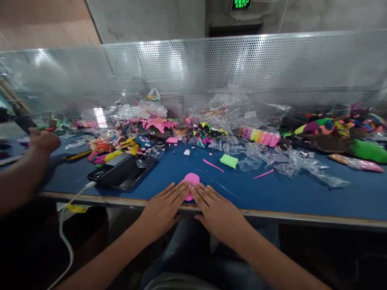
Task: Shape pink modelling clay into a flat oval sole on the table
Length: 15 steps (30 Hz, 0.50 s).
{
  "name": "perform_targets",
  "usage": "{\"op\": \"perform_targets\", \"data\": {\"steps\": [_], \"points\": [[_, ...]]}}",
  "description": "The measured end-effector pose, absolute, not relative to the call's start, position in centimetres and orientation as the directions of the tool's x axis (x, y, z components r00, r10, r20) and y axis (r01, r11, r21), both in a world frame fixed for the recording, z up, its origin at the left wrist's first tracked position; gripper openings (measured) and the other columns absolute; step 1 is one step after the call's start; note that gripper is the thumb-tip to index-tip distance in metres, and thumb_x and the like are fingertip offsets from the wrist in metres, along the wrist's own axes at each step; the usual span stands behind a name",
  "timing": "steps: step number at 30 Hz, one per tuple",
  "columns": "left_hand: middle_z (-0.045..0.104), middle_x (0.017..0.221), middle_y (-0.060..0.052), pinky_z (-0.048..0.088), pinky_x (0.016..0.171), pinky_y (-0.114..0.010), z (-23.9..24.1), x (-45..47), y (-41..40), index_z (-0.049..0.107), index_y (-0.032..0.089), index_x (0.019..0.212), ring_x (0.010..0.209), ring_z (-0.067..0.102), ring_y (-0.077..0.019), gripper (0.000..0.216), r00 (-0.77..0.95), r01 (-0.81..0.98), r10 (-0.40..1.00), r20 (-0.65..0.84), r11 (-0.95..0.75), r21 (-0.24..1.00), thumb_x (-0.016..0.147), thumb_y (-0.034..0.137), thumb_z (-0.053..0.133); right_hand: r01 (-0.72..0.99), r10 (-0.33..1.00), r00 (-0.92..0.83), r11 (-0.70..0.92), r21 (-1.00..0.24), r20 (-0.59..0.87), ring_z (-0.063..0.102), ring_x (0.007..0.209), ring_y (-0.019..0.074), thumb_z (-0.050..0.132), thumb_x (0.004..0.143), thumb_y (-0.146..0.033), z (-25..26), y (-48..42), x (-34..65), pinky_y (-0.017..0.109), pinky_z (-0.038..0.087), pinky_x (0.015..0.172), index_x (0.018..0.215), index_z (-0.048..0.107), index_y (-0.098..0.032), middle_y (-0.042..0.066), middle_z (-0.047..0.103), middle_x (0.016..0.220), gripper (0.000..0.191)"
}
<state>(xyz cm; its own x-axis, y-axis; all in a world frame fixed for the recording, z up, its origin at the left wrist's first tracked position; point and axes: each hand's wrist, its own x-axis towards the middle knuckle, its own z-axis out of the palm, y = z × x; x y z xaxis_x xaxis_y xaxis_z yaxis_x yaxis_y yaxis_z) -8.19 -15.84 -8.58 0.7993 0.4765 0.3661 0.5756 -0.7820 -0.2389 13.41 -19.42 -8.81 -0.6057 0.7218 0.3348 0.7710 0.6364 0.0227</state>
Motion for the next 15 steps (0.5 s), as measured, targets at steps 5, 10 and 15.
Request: {"op": "perform_targets", "data": {"steps": [5, 10, 15], "points": [[0.030, 0.153, -0.014, 0.027, 0.116, -0.041, -8.3, -6.7, -16.0, 0.032, 0.006, 0.145, 0.143, 0.026, -0.0243, 0.057, 0.834, 0.538, 0.439, 0.334, -0.783, -0.313, 0.089, 0.018, 0.038, 0.829, 0.804, -0.445, 0.536, -0.157, 0.394, 0.046, 0.131, 0.0243, 0.046, 0.091, -0.029, -6.5, -18.7, 15.0, 0.043, 0.044, 0.106, 0.148, 0.032, -0.011, 0.014, 0.042, 0.146, 0.060], [0.034, 0.150, -0.017, 0.032, 0.114, -0.040, -8.2, -6.0, -15.8, 0.035, 0.003, 0.142, 0.139, 0.033, -0.0270, 0.054, 0.850, 0.521, 0.437, 0.296, -0.785, -0.336, 0.090, 0.018, 0.041, 0.876, 0.819, -0.333, 0.452, -0.169, 0.467, 0.042, 0.134, 0.0240, 0.039, 0.093, -0.026, -5.4, -17.9, 16.4, 0.045, 0.040, 0.109, 0.137, 0.049, -0.012, 0.013, 0.044, 0.145, 0.047], [0.028, 0.153, -0.017, 0.029, 0.115, -0.044, -7.5, -5.6, -15.9, 0.029, 0.005, 0.145, 0.142, 0.026, -0.0272, 0.056, 0.834, 0.544, 0.447, 0.325, -0.766, -0.343, 0.092, 0.019, 0.039, 0.876, 0.819, -0.317, 0.446, -0.181, 0.479, 0.043, 0.134, 0.0251, 0.040, 0.093, -0.027, -5.7, -17.6, 15.7, 0.046, 0.042, 0.108, 0.134, 0.053, -0.014, 0.013, 0.045, 0.145, 0.045]]}}
